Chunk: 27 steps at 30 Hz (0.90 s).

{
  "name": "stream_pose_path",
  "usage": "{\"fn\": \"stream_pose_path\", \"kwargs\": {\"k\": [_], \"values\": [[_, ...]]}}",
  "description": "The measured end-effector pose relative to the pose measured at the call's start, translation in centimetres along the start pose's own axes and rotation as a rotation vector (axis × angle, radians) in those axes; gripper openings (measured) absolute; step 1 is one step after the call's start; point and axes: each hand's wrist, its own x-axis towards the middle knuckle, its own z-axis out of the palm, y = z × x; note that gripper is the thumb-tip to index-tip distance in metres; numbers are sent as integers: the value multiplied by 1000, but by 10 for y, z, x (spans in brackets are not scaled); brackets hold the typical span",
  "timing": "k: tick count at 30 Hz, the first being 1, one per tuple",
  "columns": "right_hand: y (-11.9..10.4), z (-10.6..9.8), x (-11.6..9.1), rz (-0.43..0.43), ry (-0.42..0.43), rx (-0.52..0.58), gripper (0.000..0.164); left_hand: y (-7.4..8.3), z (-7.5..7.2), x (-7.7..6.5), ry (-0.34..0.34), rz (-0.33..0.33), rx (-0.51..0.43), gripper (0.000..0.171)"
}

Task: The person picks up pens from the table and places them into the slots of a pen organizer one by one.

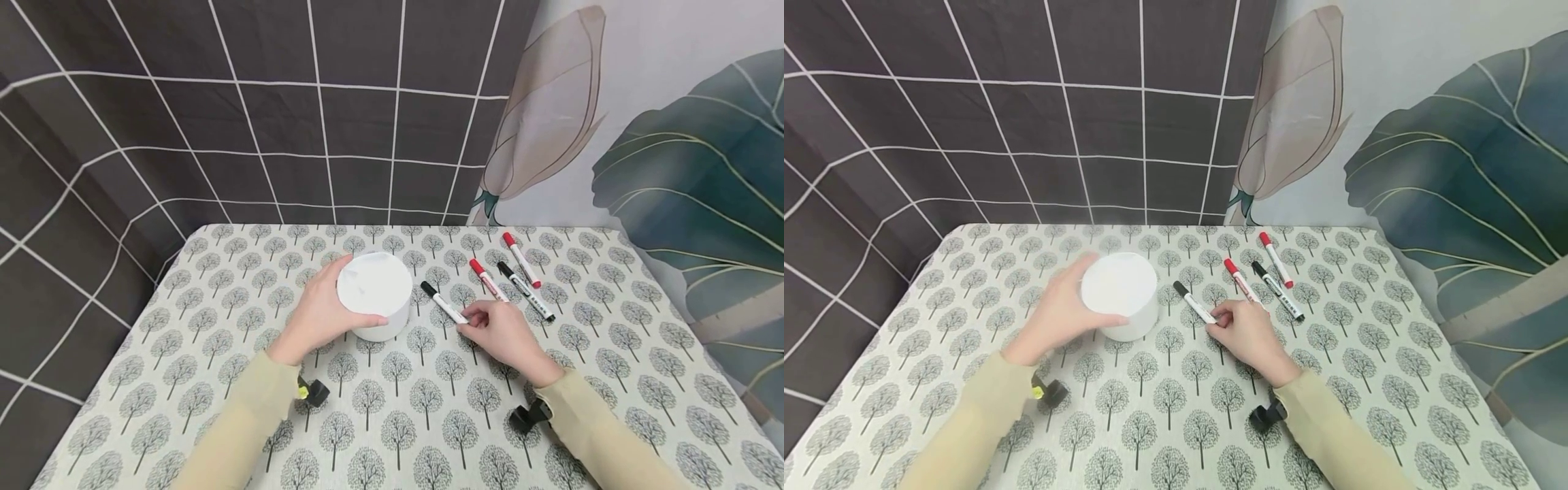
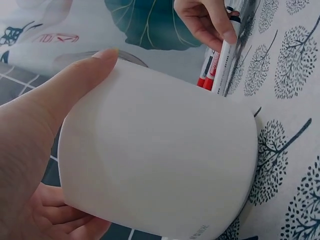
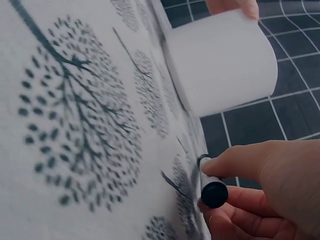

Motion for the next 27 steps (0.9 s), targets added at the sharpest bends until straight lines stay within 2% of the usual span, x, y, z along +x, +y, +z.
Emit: {"fn": "stream_pose_path", "kwargs": {"k": [6, 8, 13, 21, 27], "values": [[-3, -18, 0, 82, 15, 112, 27, 1, -2, -1, -11, 16, -17, 126], [-4, -26, 1, 71, 45, 127, 26, 0, -1, 0, -10, 20, -23, 125], [-10, -50, 6, -19, 151, 114, 19, -3, -1, 2, -23, 23, -39, 125], [-40, -88, 14, -10, 256, 161, 24, -3, -4, 5, -49, 15, -40, 126], [-59, -100, 24, 12, 333, 286, 26, -5, -4, 5, -67, 1, -53, 125]]}}
